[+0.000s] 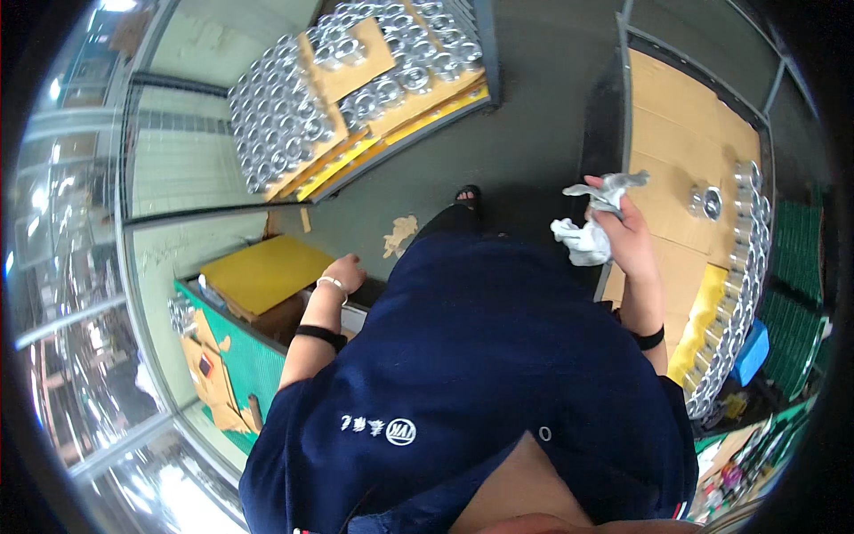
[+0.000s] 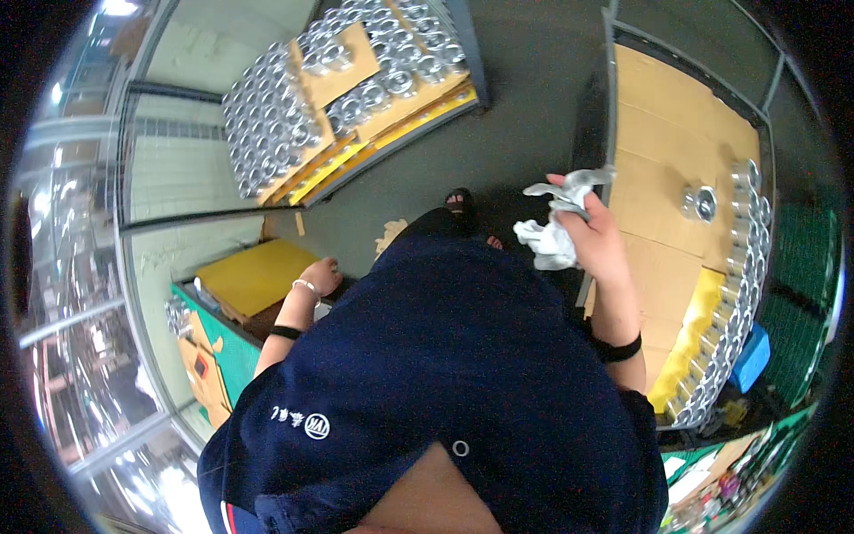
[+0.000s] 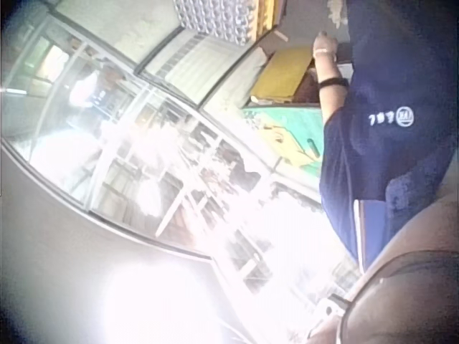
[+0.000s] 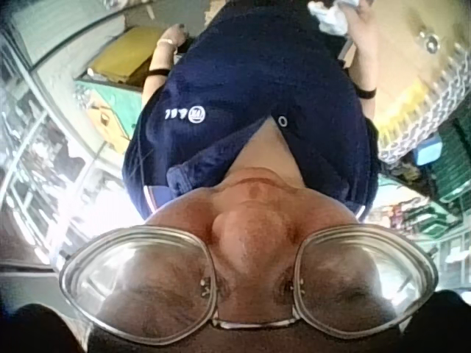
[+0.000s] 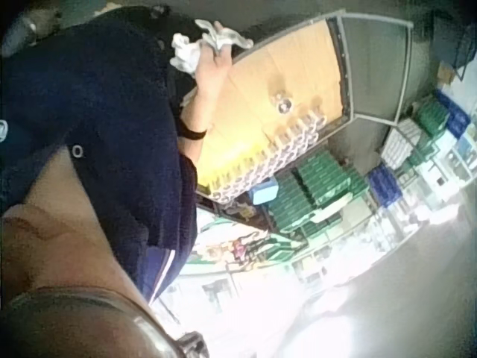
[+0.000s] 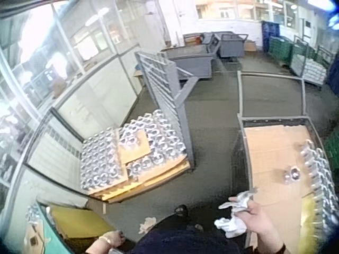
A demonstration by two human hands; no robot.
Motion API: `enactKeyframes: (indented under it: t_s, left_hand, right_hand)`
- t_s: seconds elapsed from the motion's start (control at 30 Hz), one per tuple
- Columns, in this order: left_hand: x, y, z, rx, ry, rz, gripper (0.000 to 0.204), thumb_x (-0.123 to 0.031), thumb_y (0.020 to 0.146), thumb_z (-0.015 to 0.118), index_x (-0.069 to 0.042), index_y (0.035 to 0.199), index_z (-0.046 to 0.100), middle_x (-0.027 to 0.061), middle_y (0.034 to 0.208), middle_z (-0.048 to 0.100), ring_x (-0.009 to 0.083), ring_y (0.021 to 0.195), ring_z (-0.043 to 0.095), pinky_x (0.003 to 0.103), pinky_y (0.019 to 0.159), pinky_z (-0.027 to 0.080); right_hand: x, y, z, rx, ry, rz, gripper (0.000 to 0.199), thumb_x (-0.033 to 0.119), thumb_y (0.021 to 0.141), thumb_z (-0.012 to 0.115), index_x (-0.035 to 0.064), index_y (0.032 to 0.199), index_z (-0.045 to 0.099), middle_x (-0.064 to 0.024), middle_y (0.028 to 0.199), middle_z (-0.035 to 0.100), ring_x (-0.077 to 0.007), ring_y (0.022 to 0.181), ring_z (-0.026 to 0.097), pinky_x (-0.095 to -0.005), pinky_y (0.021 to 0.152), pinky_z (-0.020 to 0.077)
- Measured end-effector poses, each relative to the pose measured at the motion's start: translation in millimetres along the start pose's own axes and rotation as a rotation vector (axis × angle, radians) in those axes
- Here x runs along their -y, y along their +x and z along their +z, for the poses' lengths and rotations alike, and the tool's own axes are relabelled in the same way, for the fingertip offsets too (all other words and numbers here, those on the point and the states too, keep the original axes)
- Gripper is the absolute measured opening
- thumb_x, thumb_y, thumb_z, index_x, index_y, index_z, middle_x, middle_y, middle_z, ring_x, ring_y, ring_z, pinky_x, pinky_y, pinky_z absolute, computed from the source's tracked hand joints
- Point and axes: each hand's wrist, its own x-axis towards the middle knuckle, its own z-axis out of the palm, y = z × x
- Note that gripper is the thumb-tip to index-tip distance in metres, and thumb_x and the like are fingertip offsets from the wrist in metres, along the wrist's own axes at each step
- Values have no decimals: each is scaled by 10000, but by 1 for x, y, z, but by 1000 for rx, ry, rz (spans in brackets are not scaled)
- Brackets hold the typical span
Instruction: The person inspects metal cylinders using dial gauges, then sorts them onto a transport cart.
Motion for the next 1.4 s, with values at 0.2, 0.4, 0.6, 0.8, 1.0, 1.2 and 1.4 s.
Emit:
enactKeyframes:
  t_s: [0.2, 0.4, 0.6, 0.8, 1.0, 1.2, 1.4]
  left_hand:
    - [-28, 41, -50, 11, 92, 11, 510, -261, 831, 562, -24, 1281, 521, 214, 1254, 574, 357, 1190, 529, 399, 1011, 420]
    - [-158, 140, -146, -17, 277, 319, 510, -276, 828, 544, -35, 1277, 524, 228, 1246, 572, 368, 1169, 540, 421, 992, 429]
    - [-379, 235, -256, -253, 134, 763, 411, -291, 842, 565, -52, 1175, 578, 207, 1102, 642, 375, 1048, 600, 430, 904, 471]
    - [-578, 227, -341, -109, 46, 1076, 429, -290, 855, 597, -43, 1205, 568, 172, 1081, 662, 310, 1021, 626, 385, 899, 481]
    - [-736, 216, -397, -313, -316, 1086, 403, -207, 774, 604, 12, 1113, 598, 199, 997, 675, 323, 1001, 638, 404, 889, 483]
    - [-853, 234, -489, -902, -452, 989, 645, -269, 748, 648, 93, 1253, 475, 300, 1231, 537, 416, 1156, 529, 444, 1021, 405]
    - [-909, 301, -592, -855, -203, 1156, 719, -464, 806, 655, 79, 1255, 512, 276, 1271, 541, 368, 1202, 519, 397, 1013, 401]
  right_hand:
    - [15, 18, -3, -65, -2, 1, 421, 3, 889, 516, 82, 1301, 545, 48, 882, 569, -30, 773, 500, -192, 687, 421]
    - [15, 38, -33, -253, 29, 59, 418, -11, 889, 506, 55, 1301, 534, 42, 940, 581, -37, 822, 502, -201, 755, 424]
    - [43, 71, -64, -502, 24, 95, 407, -20, 889, 507, 49, 1288, 547, 32, 1016, 599, -37, 845, 505, -205, 780, 427]
    - [87, 85, -69, -787, -35, 146, 378, 0, 891, 518, 46, 1262, 569, 39, 948, 579, -56, 862, 527, -216, 773, 434]
    - [88, 85, -90, -1081, 50, 154, 354, 16, 905, 525, 43, 1255, 571, 27, 954, 596, -64, 846, 539, -227, 765, 448]
    - [68, 92, -169, -1347, 221, 155, 344, 58, 916, 531, 55, 1257, 573, 18, 904, 605, -65, 791, 551, -218, 708, 456]
    - [-1, 77, -229, -1267, -137, 875, 460, 204, 830, 578, 90, 1275, 555, -160, 955, 678, -270, 848, 661, -361, 749, 518]
